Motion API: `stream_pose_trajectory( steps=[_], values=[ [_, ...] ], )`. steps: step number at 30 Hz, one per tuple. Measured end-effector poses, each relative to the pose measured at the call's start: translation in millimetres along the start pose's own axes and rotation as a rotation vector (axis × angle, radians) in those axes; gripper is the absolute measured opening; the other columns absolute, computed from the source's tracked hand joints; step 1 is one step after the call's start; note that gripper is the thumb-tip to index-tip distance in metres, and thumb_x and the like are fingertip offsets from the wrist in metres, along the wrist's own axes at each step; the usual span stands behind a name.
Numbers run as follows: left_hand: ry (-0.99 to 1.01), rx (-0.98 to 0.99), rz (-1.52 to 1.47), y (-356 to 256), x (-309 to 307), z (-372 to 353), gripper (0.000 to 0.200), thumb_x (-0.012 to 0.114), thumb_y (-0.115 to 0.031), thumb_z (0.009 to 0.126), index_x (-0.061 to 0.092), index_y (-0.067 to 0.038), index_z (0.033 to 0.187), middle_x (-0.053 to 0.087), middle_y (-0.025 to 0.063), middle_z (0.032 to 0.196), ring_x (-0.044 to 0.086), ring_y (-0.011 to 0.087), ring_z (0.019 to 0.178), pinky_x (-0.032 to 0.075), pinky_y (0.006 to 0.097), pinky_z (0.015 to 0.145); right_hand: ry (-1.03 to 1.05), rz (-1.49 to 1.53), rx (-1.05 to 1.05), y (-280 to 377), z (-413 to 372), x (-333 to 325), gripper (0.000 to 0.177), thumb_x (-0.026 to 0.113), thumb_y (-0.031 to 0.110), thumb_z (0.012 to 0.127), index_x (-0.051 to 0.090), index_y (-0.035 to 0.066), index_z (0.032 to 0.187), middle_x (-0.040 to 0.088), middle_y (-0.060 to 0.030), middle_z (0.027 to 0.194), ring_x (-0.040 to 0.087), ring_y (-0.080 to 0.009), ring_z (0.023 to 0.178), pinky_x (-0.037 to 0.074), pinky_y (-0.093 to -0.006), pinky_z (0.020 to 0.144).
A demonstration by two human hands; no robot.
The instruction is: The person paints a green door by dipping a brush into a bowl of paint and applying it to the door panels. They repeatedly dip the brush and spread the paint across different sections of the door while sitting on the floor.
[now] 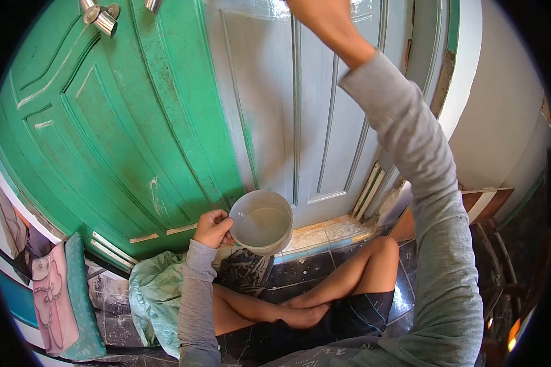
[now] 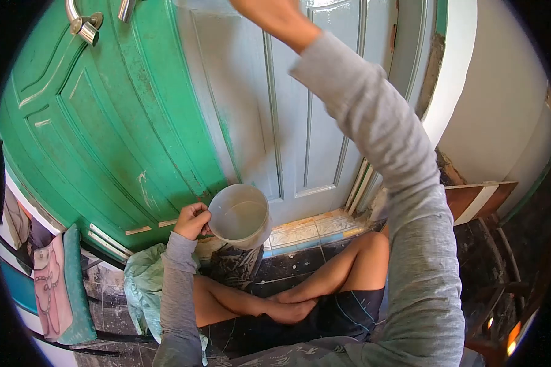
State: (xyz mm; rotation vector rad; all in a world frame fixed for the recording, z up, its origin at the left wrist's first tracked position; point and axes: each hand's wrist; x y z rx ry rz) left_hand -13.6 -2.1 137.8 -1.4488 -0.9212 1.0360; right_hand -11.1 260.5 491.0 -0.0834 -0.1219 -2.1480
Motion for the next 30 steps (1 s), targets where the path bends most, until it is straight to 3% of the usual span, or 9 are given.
stream_pose_trajectory(
  steps=[6, 9, 13, 17, 19, 22, 25, 28, 30],
  values=[
    [0.01, 0.006, -0.016, 1.5, -6.9, -3.3, 0.012, 0.061, -0.01, 0.085, 0.06, 0.002, 0.084, 0.059, 0.0032, 0.062, 0.053, 0.0084, 0.047, 0.041, 0.0235, 0.041, 0.003, -0.324, -0.101, -25.1, -27.9, -19.9, 0.014, 0.071, 0.007, 0.075, 0.062, -0.004, 0.073, 0.058, -0.0099, 0.059, 0.052, -0.0117, 0.053, 0.043, -0.0283, 0.052],
    [0.007, -0.008, -0.053, 5.4, -11.6, -5.5, 0.012, 0.061, -0.01, 0.085, 0.06, 0.002, 0.084, 0.059, 0.003, 0.062, 0.052, 0.0079, 0.047, 0.041, 0.0231, 0.041, -0.056, -0.314, -0.141, -7.8, -30.9, -26.0, 0.014, 0.071, 0.006, 0.075, 0.061, -0.004, 0.073, 0.059, -0.0109, 0.06, 0.053, -0.012, 0.054, 0.044, -0.0287, 0.053],
    [-0.024, -0.033, 0.026, 0.6, -10.1, -4.6, 0.013, 0.061, -0.011, 0.085, 0.06, 0.001, 0.084, 0.059, 0.0029, 0.063, 0.052, 0.0076, 0.047, 0.041, 0.0234, 0.042, -0.05, -0.07, -0.171, -5.0, -15.8, 5.5, 0.016, 0.071, 0.009, 0.076, 0.061, -0.004, 0.074, 0.059, -0.0123, 0.061, 0.057, -0.0132, 0.057, 0.046, -0.0302, 0.055],
    [-0.008, -0.019, 0.006, 6.7, -7.7, -1.5, 0.014, 0.061, -0.012, 0.084, 0.06, 0.002, 0.085, 0.059, 0.0033, 0.063, 0.052, 0.0079, 0.047, 0.042, 0.0243, 0.043, 0.027, -0.218, -0.125, -31.5, -24.9, -11.9, 0.017, 0.072, 0.01, 0.074, 0.061, -0.003, 0.073, 0.06, -0.0153, 0.064, 0.058, -0.0191, 0.056, 0.046, -0.0321, 0.056],
    [0.014, -0.012, -0.008, 11.9, -9.3, -0.3, 0.014, 0.061, -0.012, 0.084, 0.06, 0.002, 0.085, 0.06, 0.0038, 0.063, 0.053, 0.0083, 0.047, 0.044, 0.0245, 0.043, 0.044, -0.411, -0.163, -31.0, -32.9, -37.5, 0.017, 0.073, 0.009, 0.074, 0.06, -0.001, 0.072, 0.061, -0.0147, 0.065, 0.06, -0.0206, 0.057, 0.046, -0.0317, 0.055],
    [0.014, -0.031, -0.046, 8.5, -8.5, -5.0, 0.015, 0.061, -0.012, 0.084, 0.06, 0.003, 0.085, 0.061, 0.0046, 0.063, 0.054, 0.0086, 0.047, 0.046, 0.0243, 0.045, 0.049, -0.449, -0.296, -15.8, -39.5, -53.2, 0.015, 0.073, 0.007, 0.075, 0.06, 0.0, 0.073, 0.062, -0.0129, 0.065, 0.061, -0.0194, 0.057, 0.046, -0.0318, 0.053],
    [0.001, -0.034, -0.01, 7.0, -8.9, -5.2, 0.014, 0.06, -0.012, 0.084, 0.06, 0.003, 0.084, 0.061, 0.0052, 0.064, 0.054, 0.0091, 0.047, 0.048, 0.0244, 0.046, 0.166, -0.626, -0.61, -10.7, -37.6, -53.4, 0.013, 0.069, 0.008, 0.08, 0.059, 0.002, 0.074, 0.06, -0.0107, 0.064, 0.059, -0.0184, 0.055, 0.045, -0.0333, 0.051],
    [0.014, -0.024, -0.012, 9.6, -11.0, -4.4, 0.014, 0.06, -0.012, 0.085, 0.059, 0.002, 0.084, 0.061, 0.0053, 0.064, 0.056, 0.0098, 0.048, 0.047, 0.0241, 0.046, 0.623, -0.796, -0.624, -29.7, -80.3, -57.4, 0.011, 0.067, 0.017, 0.08, 0.061, 0.009, 0.084, 0.061, -0.007, 0.072, 0.066, -0.0258, 0.075, 0.053, -0.0379, 0.059],
    [0.003, -0.035, -0.032, 8.1, -10.1, -8.5, 0.013, 0.06, -0.011, 0.085, 0.059, 0.002, 0.083, 0.061, 0.0054, 0.064, 0.057, 0.0103, 0.048, 0.046, 0.0238, 0.045, 0.832, -0.714, -0.705, -28.4, -119.8, -65.3, 0.007, 0.064, 0.011, 0.079, 0.058, 0.008, 0.08, 0.057, -0.0066, 0.069, 0.064, -0.0264, 0.073, 0.053, -0.0368, 0.056]
  ],
)
Point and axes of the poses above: each hand's wrist, its own z-axis towards the middle knuckle, its own x-axis out of the palm, y = z × x
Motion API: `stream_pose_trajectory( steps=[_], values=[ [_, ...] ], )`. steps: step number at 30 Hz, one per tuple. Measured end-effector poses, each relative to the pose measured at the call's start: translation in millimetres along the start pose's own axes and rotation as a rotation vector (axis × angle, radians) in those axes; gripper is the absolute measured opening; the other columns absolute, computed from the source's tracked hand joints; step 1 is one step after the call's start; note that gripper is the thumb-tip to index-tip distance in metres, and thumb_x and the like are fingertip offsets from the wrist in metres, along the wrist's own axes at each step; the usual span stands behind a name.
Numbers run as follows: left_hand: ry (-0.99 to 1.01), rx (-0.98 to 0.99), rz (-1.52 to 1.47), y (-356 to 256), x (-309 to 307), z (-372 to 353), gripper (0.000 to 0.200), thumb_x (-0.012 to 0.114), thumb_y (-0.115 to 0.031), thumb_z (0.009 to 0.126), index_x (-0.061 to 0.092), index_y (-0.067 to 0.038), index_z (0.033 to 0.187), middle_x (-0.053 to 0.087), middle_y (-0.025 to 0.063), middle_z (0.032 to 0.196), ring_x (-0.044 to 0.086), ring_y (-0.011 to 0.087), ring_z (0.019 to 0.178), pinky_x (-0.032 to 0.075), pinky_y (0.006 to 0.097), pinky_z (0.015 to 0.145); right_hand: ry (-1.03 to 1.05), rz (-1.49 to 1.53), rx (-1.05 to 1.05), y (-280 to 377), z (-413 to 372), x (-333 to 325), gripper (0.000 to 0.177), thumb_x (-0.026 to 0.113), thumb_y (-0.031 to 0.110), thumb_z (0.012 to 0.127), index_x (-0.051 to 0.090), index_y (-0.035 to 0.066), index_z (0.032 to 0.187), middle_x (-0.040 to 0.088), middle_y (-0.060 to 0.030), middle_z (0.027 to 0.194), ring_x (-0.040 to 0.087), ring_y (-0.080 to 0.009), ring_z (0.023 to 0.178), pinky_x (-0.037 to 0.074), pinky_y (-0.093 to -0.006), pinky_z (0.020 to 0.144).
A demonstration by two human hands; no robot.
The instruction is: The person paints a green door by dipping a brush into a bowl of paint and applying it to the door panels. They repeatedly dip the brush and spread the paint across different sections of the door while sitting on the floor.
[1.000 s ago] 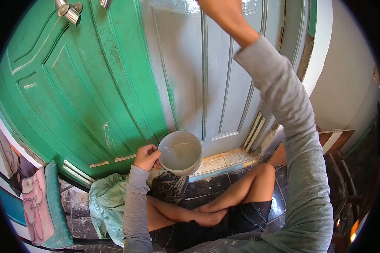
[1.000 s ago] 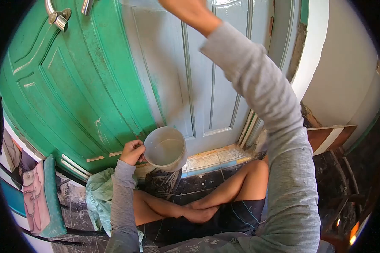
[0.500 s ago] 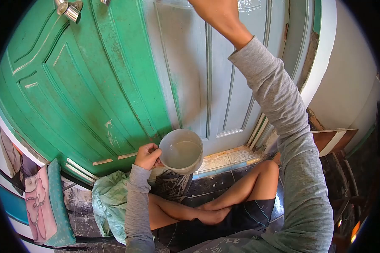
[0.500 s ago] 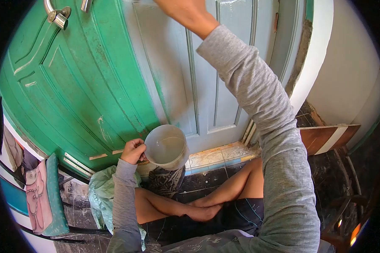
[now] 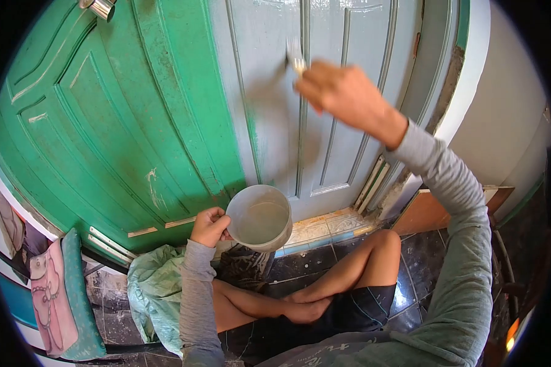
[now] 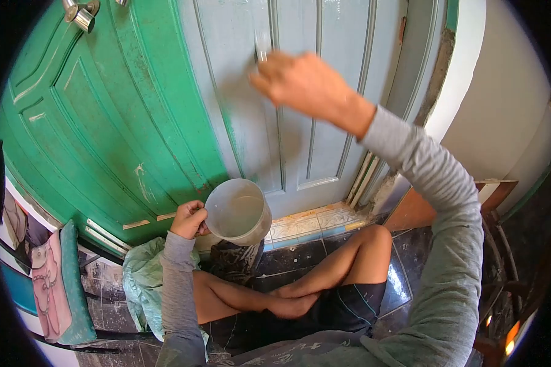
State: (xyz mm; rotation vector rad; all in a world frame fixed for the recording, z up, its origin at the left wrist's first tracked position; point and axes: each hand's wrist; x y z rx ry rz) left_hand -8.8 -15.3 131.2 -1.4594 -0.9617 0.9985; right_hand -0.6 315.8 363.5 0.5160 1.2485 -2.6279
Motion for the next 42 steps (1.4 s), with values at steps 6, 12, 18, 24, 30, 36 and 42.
stream_pose_trajectory(
  steps=[6, 12, 18, 24, 30, 36, 42],
  values=[
    [0.002, -0.007, 0.019, 10.3, -0.6, -0.7, 0.013, 0.059, -0.011, 0.085, 0.058, 0.001, 0.082, 0.061, 0.0055, 0.064, 0.058, 0.011, 0.049, 0.044, 0.0235, 0.045, 0.146, 0.274, 0.039, -29.0, 2.2, -14.7, 0.008, 0.067, 0.011, 0.077, 0.061, 0.006, 0.077, 0.062, -0.0072, 0.073, 0.065, -0.0239, 0.075, 0.056, -0.0325, 0.06],
    [-0.005, -0.013, -0.028, 16.1, 4.6, 4.1, 0.012, 0.06, -0.01, 0.085, 0.058, 0.001, 0.082, 0.061, 0.0052, 0.064, 0.057, 0.0106, 0.048, 0.044, 0.0237, 0.044, -0.15, -0.261, 0.12, -86.2, 72.9, -64.8, 0.012, 0.061, 0.01, 0.089, 0.062, 0.001, 0.081, 0.058, -0.0069, 0.065, 0.056, -0.0182, 0.055, 0.047, -0.0308, 0.052],
    [-0.002, -0.022, -0.051, 18.2, 8.8, 3.3, 0.012, 0.061, -0.01, 0.085, 0.058, 0.001, 0.082, 0.06, 0.0049, 0.062, 0.056, 0.0102, 0.048, 0.044, 0.0247, 0.043, 0.159, -0.326, -0.337, -4.3, 15.8, 1.0, 0.009, 0.067, 0.013, 0.077, 0.064, 0.005, 0.074, 0.062, -0.0103, 0.071, 0.065, -0.0281, 0.073, 0.056, -0.0354, 0.062],
    [0.035, -0.013, -0.091, 25.4, 12.5, 6.4, 0.011, 0.061, -0.009, 0.085, 0.059, 0.001, 0.082, 0.059, 0.004, 0.061, 0.055, 0.0098, 0.047, 0.043, 0.0246, 0.042, 0.446, 0.324, -0.013, -1.2, 42.2, -16.7, 0.013, 0.07, 0.011, 0.077, 0.061, 0.002, 0.077, 0.065, -0.0132, 0.081, 0.067, -0.0253, 0.075, 0.055, -0.0384, 0.066],
    [0.021, -0.034, -0.157, 30.7, 12.0, 5.5, 0.011, 0.062, -0.009, 0.085, 0.059, 0.001, 0.081, 0.059, 0.0037, 0.061, 0.054, 0.0093, 0.046, 0.041, 0.0242, 0.041, 0.158, 0.096, 0.241, -68.3, 86.6, -60.2, 0.011, 0.07, 0.013, 0.084, 0.069, 0.003, 0.089, 0.068, -0.0131, 0.082, 0.067, -0.0238, 0.073, 0.052, -0.0368, 0.062],
    [0.018, -0.024, -0.103, 42.1, 9.4, 3.1, 0.011, 0.062, -0.009, 0.085, 0.059, 0.001, 0.082, 0.059, 0.0042, 0.062, 0.053, 0.0088, 0.046, 0.039, 0.0239, 0.04, 0.105, -0.068, -0.067, 28.6, -21.1, 16.8, 0.022, 0.069, 0.017, 0.074, 0.056, 0.007, 0.088, 0.055, -0.0054, 0.081, 0.062, -0.0201, 0.079, 0.054, -0.0309, 0.052],
    [-0.005, -0.06, -0.066, 53.4, 2.2, -2.9, 0.012, 0.063, -0.009, 0.084, 0.059, 0.002, 0.082, 0.06, 0.0048, 0.062, 0.053, 0.0084, 0.047, 0.04, 0.0236, 0.041, 0.278, 0.338, -0.08, 79.0, -69.4, 36.9, 0.024, 0.07, 0.017, 0.072, 0.052, 0.006, 0.083, 0.052, -0.0056, 0.081, 0.061, -0.0204, 0.077, 0.054, -0.03, 0.054]
  ],
)
Point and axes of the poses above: each hand's wrist, its own z-axis towards the middle knuckle, its own x-axis out of the palm, y = z × x
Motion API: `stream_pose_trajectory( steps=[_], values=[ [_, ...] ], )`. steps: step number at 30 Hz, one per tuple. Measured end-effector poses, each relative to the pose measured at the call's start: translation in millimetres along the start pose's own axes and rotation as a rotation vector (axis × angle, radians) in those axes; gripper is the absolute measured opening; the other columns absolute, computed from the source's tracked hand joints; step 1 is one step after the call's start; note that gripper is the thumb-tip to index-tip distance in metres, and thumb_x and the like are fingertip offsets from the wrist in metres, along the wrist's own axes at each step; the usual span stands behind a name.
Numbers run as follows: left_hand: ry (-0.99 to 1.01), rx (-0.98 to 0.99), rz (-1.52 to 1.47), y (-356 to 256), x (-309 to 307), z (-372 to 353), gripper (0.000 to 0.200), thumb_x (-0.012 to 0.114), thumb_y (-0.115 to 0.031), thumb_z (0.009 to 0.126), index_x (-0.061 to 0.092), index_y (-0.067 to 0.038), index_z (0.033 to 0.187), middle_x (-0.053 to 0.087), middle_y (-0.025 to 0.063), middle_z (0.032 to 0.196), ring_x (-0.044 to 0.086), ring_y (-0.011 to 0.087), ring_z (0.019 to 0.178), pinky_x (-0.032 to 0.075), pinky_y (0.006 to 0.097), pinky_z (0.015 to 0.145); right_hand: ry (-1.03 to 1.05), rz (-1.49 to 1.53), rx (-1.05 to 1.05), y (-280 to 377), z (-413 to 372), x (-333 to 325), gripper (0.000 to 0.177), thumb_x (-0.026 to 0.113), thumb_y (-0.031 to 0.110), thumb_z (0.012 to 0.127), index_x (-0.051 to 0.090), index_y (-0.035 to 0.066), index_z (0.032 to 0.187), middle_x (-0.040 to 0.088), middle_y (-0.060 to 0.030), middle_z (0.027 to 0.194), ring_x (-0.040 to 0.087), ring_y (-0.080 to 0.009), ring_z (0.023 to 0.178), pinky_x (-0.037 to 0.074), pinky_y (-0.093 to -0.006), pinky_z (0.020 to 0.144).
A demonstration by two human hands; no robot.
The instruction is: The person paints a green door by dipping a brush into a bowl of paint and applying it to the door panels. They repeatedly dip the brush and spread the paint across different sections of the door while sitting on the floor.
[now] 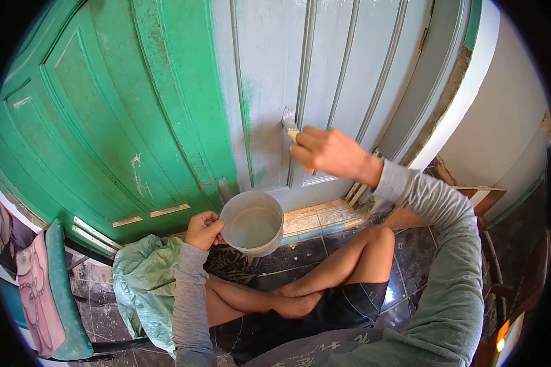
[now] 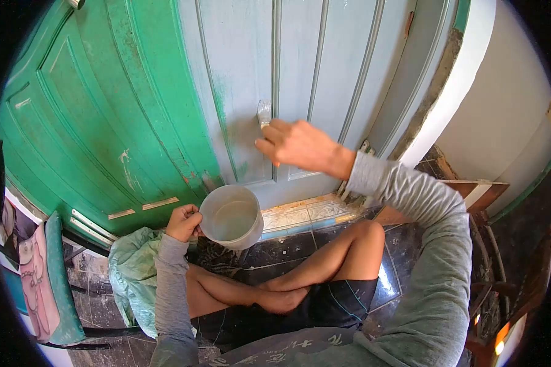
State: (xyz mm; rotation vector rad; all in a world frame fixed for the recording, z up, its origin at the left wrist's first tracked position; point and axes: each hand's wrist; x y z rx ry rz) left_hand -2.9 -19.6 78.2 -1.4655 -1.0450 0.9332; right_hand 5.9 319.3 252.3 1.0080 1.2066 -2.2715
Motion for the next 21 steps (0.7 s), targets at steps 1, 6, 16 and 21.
stream_pose_trajectory(
  steps=[1, 6, 16, 21],
  values=[
    [-0.003, -0.007, 0.004, -0.2, -0.1, -0.3, 0.012, 0.062, -0.009, 0.084, 0.059, 0.002, 0.082, 0.06, 0.0048, 0.062, 0.053, 0.0083, 0.047, 0.04, 0.0234, 0.041, 0.042, 0.122, 0.054, -12.2, 3.6, -11.4, 0.021, 0.069, 0.017, 0.074, 0.053, 0.007, 0.084, 0.054, -0.0079, 0.079, 0.062, -0.0232, 0.076, 0.055, -0.0339, 0.057],
    [0.01, -0.021, -0.02, -8.7, 9.1, 2.4, 0.013, 0.062, -0.011, 0.084, 0.059, 0.002, 0.083, 0.06, 0.0049, 0.063, 0.053, 0.0082, 0.047, 0.04, 0.0229, 0.041, -0.302, 0.181, 0.175, -102.3, 38.7, -85.5, 0.013, 0.067, 0.013, 0.083, 0.063, 0.009, 0.095, 0.066, -0.0101, 0.086, 0.065, -0.0262, 0.08, 0.052, -0.0398, 0.064],
    [0.051, -0.051, -0.036, -3.5, 19.1, 11.4, 0.012, 0.062, -0.01, 0.084, 0.058, 0.001, 0.081, 0.06, 0.0043, 0.062, 0.052, 0.0082, 0.046, 0.041, 0.0227, 0.042, -0.467, -0.387, 0.145, -77.1, 27.4, -51.1, 0.018, 0.067, 0.012, 0.075, 0.06, 0.01, 0.092, 0.06, -0.0039, 0.086, 0.063, -0.0185, 0.077, 0.052, -0.0316, 0.053],
    [0.036, -0.024, 0.005, 0.3, 19.6, 8.7, 0.012, 0.061, -0.01, 0.084, 0.058, 0.001, 0.081, 0.06, 0.0049, 0.062, 0.052, 0.0083, 0.047, 0.04, 0.0227, 0.042, -0.273, -0.102, 0.228, 13.2, -18.4, 31.8, 0.016, 0.065, 0.011, 0.074, 0.056, 0.007, 0.087, 0.056, -0.0039, 0.085, 0.059, -0.0162, 0.072, 0.049, -0.0285, 0.046]
  ],
)
Point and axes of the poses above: each hand's wrist, its own z-axis towards the middle knuckle, its own x-axis out of the palm, y = z × x
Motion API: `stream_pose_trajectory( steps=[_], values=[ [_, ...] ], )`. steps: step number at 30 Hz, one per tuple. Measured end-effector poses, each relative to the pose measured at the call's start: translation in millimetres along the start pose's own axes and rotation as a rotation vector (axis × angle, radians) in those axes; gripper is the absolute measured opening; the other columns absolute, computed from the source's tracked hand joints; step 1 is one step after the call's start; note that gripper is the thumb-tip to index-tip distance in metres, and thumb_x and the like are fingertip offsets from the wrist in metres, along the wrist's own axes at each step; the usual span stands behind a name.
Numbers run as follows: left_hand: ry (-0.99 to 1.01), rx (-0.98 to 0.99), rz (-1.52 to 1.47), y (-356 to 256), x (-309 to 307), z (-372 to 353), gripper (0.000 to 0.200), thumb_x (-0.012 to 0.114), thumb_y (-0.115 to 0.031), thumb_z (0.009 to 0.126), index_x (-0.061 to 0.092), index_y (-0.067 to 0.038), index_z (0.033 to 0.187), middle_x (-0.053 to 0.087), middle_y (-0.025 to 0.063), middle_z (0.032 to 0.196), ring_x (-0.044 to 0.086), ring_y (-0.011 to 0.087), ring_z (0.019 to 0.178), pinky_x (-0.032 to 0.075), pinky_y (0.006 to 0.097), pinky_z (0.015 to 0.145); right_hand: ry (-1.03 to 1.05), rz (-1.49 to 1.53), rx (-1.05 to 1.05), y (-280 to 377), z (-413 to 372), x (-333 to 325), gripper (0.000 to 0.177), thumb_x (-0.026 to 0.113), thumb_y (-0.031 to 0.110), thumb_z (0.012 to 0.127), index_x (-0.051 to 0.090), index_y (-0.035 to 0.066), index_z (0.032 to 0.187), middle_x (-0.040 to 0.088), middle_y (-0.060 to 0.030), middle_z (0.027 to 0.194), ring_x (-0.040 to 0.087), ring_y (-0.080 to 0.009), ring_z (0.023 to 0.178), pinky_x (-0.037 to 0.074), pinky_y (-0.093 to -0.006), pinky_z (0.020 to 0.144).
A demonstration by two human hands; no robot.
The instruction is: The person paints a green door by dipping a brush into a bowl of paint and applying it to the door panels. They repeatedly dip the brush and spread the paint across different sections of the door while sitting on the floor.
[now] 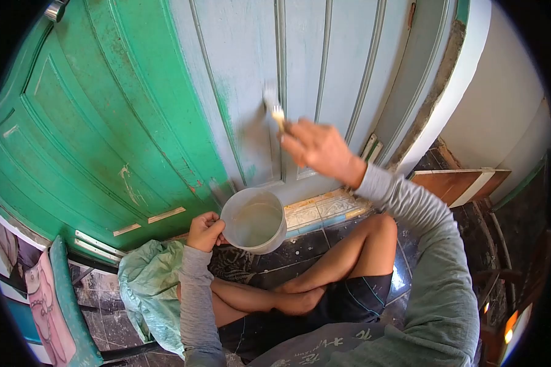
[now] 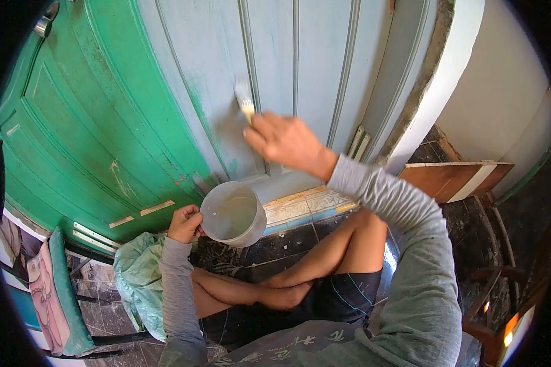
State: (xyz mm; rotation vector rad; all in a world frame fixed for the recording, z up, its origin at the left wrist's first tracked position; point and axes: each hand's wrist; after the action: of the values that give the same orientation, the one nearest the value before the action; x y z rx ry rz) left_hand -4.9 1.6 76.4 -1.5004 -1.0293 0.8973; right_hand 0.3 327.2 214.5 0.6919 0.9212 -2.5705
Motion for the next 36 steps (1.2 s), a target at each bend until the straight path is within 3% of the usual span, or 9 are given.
stream_pose_trajectory(
  steps=[4, 8, 10, 13, 16, 20, 23, 30, 36],
  values=[
    [-0.001, -0.025, 0.062, 11.5, -0.7, -1.9, 0.009, 0.058, -0.01, 0.086, 0.06, -0.001, 0.084, 0.061, 0.0046, 0.063, 0.054, 0.0083, 0.046, 0.041, 0.0216, 0.041, 0.252, 0.232, -0.009, 39.2, -49.2, 25.4, 0.015, 0.065, 0.014, 0.075, 0.058, 0.007, 0.086, 0.059, -0.0044, 0.084, 0.059, -0.0182, 0.072, 0.048, -0.0317, 0.048],
    [0.01, -0.055, 0.037, 23.3, 5.1, -3.7, 0.008, 0.058, -0.009, 0.086, 0.059, -0.001, 0.084, 0.061, 0.0048, 0.064, 0.054, 0.0086, 0.047, 0.041, 0.0218, 0.042, 0.168, 0.326, 0.084, -2.1, -31.2, 15.3, 0.009, 0.067, 0.016, 0.082, 0.061, 0.01, 0.084, 0.057, -0.005, 0.071, 0.058, -0.0233, 0.066, 0.047, -0.0352, 0.049],
    [0.007, -0.05, -0.008, 31.6, 11.5, -5.2, 0.009, 0.059, -0.007, 0.085, 0.058, 0.0, 0.082, 0.061, 0.0055, 0.064, 0.054, 0.0088, 0.048, 0.041, 0.0223, 0.042, -0.051, 0.289, 0.253, -29.9, -5.1, -12.5, 0.01, 0.068, 0.017, 0.082, 0.064, 0.008, 0.084, 0.062, -0.004, 0.071, 0.063, -0.0229, 0.064, 0.051, -0.0351, 0.054],
    [-0.025, -0.013, -0.069, 49.0, 20.7, -4.8, 0.008, 0.06, -0.008, 0.085, 0.058, -0.001, 0.082, 0.062, 0.0052, 0.065, 0.055, 0.0092, 0.048, 0.04, 0.0222, 0.042, -0.173, 0.518, 0.583, -29.6, 9.3, -52.9, 0.01, 0.072, 0.016, 0.081, 0.069, 0.008, 0.086, 0.067, -0.0055, 0.073, 0.064, -0.0219, 0.062, 0.051, -0.0302, 0.057],
    [-0.05, -0.021, -0.038, 58.3, 27.7, -3.7, 0.008, 0.061, -0.008, 0.085, 0.058, -0.002, 0.082, 0.062, 0.0045, 0.066, 0.056, 0.0098, 0.048, 0.039, 0.0224, 0.042, 0.069, 0.91, 0.631, -0.4, -22.9, -52.2, 0.011, 0.075, 0.014, 0.078, 0.072, 0.008, 0.087, 0.069, -0.0075, 0.076, 0.066, -0.0199, 0.062, 0.049, -0.0256, 0.058],
    [-0.056, -0.034, 0.006, 59.4, 41.1, -2.5, 0.009, 0.064, -0.01, 0.083, 0.058, -0.002, 0.082, 0.059, 0.0029, 0.064, 0.054, 0.0087, 0.049, 0.039, 0.0233, 0.044, 0.3, 0.828, 0.352, 57.9, -62.7, -24.2, 0.01, 0.073, 0.013, 0.072, 0.068, 0.012, 0.08, 0.058, -0.0068, 0.065, 0.06, -0.0264, 0.062, 0.047, -0.0376, 0.055],
    [-0.068, -0.027, -0.006, 58.6, 54.6, -2.7, 0.011, 0.065, -0.009, 0.082, 0.058, -0.001, 0.081, 0.058, 0.0022, 0.063, 0.054, 0.0083, 0.05, 0.041, 0.0242, 0.046, 0.467, 0.773, 0.251, 81.6, -74.7, -8.0, 0.009, 0.071, 0.016, 0.073, 0.063, 0.01, 0.075, 0.056, -0.0066, 0.064, 0.059, -0.0265, 0.062, 0.046, -0.0383, 0.055],
    [-0.045, -0.026, 0.076, 60.5, 64.9, 5.2, 0.014, 0.066, -0.008, 0.08, 0.056, 0.001, 0.078, 0.058, 0.002, 0.063, 0.055, 0.0081, 0.053, 0.045, 0.0245, 0.05, 0.59, 0.758, 0.075, 94.5, -85.7, 27.7, 0.011, 0.068, 0.015, 0.072, 0.059, 0.009, 0.07, 0.059, -0.008, 0.065, 0.062, -0.0275, 0.065, 0.047, -0.0397, 0.054],
    [-0.054, -0.06, 0.107, 61.6, 63.2, 9.5, 0.015, 0.067, -0.008, 0.079, 0.055, 0.001, 0.077, 0.057, 0.0024, 0.062, 0.055, 0.0079, 0.053, 0.044, 0.0244, 0.049, 0.524, 0.9, 0.302, 68.9, -79.0, 17.5, 0.01, 0.073, 0.015, 0.072, 0.067, 0.008, 0.077, 0.064, -0.0081, 0.068, 0.064, -0.0292, 0.067, 0.05, -0.0381, 0.058]
  ],
)
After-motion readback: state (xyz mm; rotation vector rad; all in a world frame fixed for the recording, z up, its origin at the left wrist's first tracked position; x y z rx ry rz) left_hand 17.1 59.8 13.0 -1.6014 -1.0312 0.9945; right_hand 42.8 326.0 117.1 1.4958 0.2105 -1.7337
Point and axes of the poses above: each hand's wrist, its own z-axis towards the middle knuckle, its own x-axis out of the palm, y = z × x
